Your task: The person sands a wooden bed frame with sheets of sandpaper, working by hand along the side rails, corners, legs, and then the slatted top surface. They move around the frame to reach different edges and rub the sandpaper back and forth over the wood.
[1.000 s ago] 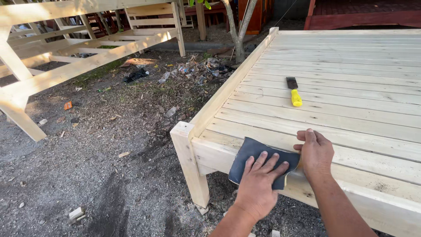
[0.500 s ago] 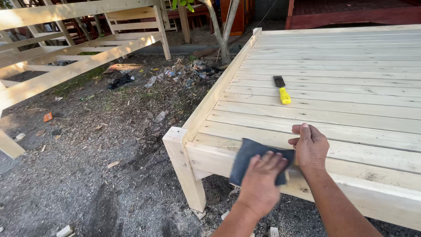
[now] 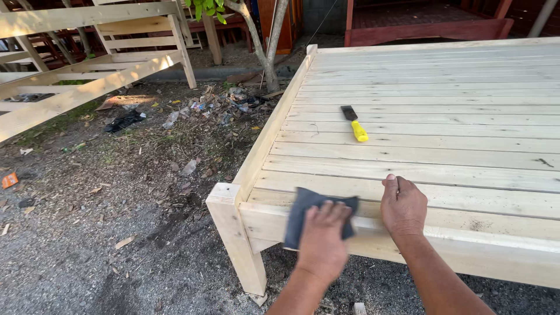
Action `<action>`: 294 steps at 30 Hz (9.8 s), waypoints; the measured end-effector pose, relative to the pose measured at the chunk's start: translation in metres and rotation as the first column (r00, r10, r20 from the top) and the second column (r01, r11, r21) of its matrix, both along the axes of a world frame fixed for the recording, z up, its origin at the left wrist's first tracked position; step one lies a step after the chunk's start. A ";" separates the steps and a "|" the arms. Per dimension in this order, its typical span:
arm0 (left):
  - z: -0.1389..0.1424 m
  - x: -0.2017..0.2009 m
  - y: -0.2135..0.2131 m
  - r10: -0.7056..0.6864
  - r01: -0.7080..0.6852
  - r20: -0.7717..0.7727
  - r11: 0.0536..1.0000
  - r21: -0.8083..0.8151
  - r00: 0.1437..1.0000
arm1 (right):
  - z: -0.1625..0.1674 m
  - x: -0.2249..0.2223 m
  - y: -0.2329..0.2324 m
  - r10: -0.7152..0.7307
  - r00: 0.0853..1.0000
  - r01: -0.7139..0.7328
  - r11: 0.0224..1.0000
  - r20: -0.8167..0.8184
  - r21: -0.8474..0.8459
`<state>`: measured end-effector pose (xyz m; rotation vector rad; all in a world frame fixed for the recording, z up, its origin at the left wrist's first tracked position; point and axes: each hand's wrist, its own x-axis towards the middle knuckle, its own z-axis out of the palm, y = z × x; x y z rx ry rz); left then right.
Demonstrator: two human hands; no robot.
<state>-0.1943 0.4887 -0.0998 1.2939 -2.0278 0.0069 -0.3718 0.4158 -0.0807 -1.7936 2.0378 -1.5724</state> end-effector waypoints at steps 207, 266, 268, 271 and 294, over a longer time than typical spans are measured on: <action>-0.033 -0.026 -0.006 0.047 -0.048 -0.065 0.999 -0.015 0.997 | -0.005 0.003 0.007 0.059 0.991 -0.080 0.982 -0.124 -0.170; -0.098 -0.047 -0.019 0.225 -0.313 -0.462 0.942 -0.123 0.858 | 0.000 0.013 0.010 -0.055 0.996 0.054 0.998 -0.070 -0.012; -0.102 -0.018 -0.037 0.221 -0.427 -0.645 0.886 -0.180 0.732 | 0.004 0.012 0.008 0.016 0.998 -0.020 0.998 0.064 0.053; -0.097 0.003 -0.060 0.204 -0.597 -0.846 0.787 -0.157 0.492 | 0.012 0.009 0.003 0.109 0.956 -0.198 0.923 0.271 0.329; -0.058 -0.157 -0.055 0.305 -0.731 -0.890 0.681 -0.045 0.339 | -0.007 0.004 -0.065 0.681 0.277 -0.947 0.072 0.678 0.314</action>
